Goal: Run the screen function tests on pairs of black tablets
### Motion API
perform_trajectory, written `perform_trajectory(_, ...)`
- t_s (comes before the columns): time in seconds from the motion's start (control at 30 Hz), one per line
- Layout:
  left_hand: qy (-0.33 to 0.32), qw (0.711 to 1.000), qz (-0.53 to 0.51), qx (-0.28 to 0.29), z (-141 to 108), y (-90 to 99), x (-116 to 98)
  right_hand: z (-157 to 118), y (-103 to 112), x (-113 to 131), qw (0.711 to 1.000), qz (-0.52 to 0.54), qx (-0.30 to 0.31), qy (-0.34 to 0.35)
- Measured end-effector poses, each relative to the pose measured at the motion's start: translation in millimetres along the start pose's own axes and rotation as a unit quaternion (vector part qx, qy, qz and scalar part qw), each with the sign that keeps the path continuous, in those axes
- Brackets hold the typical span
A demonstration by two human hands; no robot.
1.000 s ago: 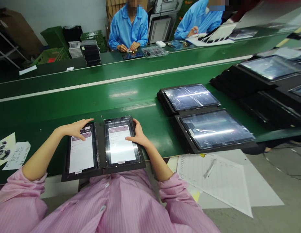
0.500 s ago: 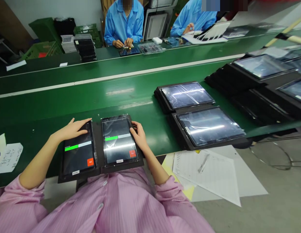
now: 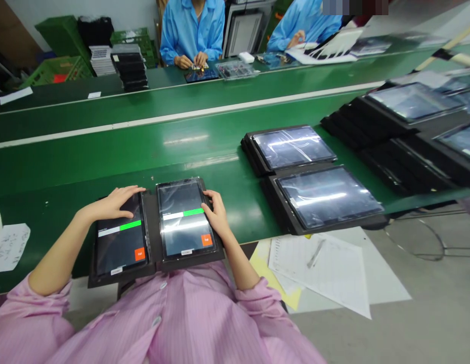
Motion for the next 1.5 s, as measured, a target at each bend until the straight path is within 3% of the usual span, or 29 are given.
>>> perform_trajectory(0.2, -0.013, 0.999, 0.009, 0.028, 10, -6.2, -7, 0, 5, 0, 1.0, 0.001, -0.027, -0.003)
perform_trajectory(0.43, -0.009, 0.999, 0.003, 0.051, 15, -0.3, -18, 2, 6, -5, 1.0, 0.02, -0.022, -0.002)
perform_trajectory(0.67, 0.005, 0.999, -0.03, 0.019, 16, 1.4, -8, 3, 3, -11, 0.999, 0.033, -0.012, -0.008)
perform_trajectory(1.1, 0.007, 0.999, -0.03, 0.022, 21, -3.5, 0, 8, 1, -17, 0.998, 0.052, 0.029, -0.026)
perform_trajectory(1.5, -0.002, 0.999, -0.008, 0.031, 22, 0.3, -9, 17, -1, -22, 0.992, 0.073, 0.054, -0.084)
Point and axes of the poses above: each hand's wrist, its own z-axis towards the middle knuckle, its own y-axis out of the back of the hand, x = y × z, the point moved 10 cm from there along z, towards the middle knuckle, and after that the axes turned 13 degrees about -x, right-handed, at the moved point
